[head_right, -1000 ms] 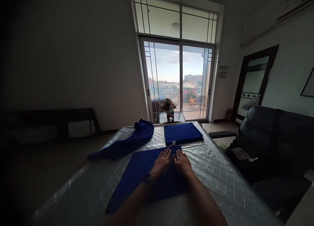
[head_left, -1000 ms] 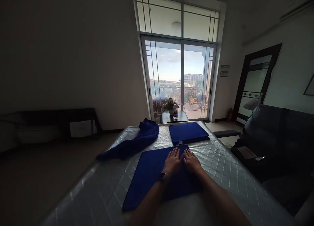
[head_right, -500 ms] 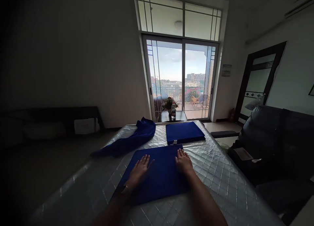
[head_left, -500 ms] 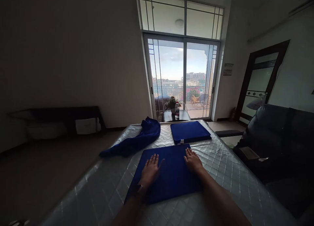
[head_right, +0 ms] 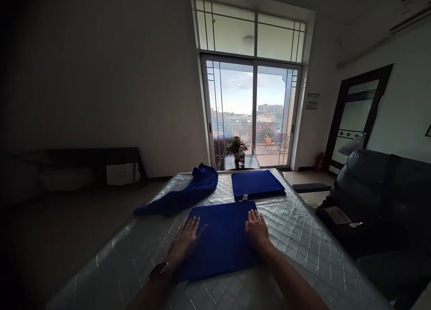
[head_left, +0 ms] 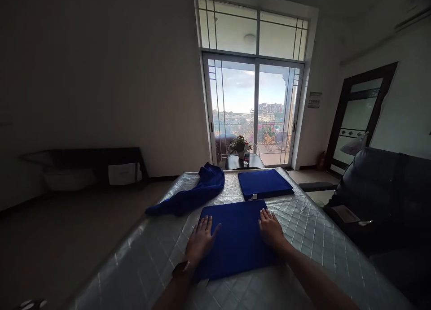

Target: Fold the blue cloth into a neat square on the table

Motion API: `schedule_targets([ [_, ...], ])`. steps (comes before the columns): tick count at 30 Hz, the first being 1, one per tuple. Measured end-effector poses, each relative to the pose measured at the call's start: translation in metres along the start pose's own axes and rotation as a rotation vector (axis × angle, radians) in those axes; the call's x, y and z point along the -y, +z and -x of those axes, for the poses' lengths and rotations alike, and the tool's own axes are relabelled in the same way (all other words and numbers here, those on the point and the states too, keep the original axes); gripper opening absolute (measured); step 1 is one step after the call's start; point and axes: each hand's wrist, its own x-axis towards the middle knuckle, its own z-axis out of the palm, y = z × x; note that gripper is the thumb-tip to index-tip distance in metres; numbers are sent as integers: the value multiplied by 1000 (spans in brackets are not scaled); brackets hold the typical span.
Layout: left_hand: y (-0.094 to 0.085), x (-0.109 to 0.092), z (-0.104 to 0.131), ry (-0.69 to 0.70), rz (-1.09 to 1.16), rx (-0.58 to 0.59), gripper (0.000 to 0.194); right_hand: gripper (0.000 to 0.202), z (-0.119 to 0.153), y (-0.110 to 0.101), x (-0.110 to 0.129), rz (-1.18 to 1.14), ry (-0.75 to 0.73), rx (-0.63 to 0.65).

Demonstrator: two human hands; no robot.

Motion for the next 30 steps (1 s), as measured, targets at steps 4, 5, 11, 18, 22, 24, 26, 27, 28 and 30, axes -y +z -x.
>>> schedule_targets([
  [4, 3, 2, -2, -43, 0, -1, 75, 66, 25, 6, 0, -34, 11, 43],
  [5, 4, 3, -2, -34, -4, -9, 72, 67, 30, 7, 0, -39, 25, 56],
  [11, 10, 8, 3, 102, -78, -115, 57, 67, 39, 0, -2, -76, 53, 112],
  [18, 9, 9, 1, 6, -2, -144, 66, 66, 40, -4, -2, -106, 49, 121],
  [22, 1, 0, 0, -34, -41, -121, 69, 66, 41, -2, -2, -105, 48, 106],
  [24, -6, -21, 1, 14, -52, -120, 69, 65, 40, -1, -2, -101, 45, 98],
  [26, -13, -56, 4, 129, -20, -99, 67, 65, 39, 1, -3, -93, 41, 95],
  [27, -16, -77, 6, 190, 13, -77, 66, 65, 39, 2, -4, -87, 40, 93],
  [28, -19, -100, 8, 244, 53, -47, 66, 65, 39, 4, -5, -78, 35, 92],
  [30, -22, -144, 10, 340, 132, -2, 66, 64, 38, 8, -8, -51, 6, 91],
])
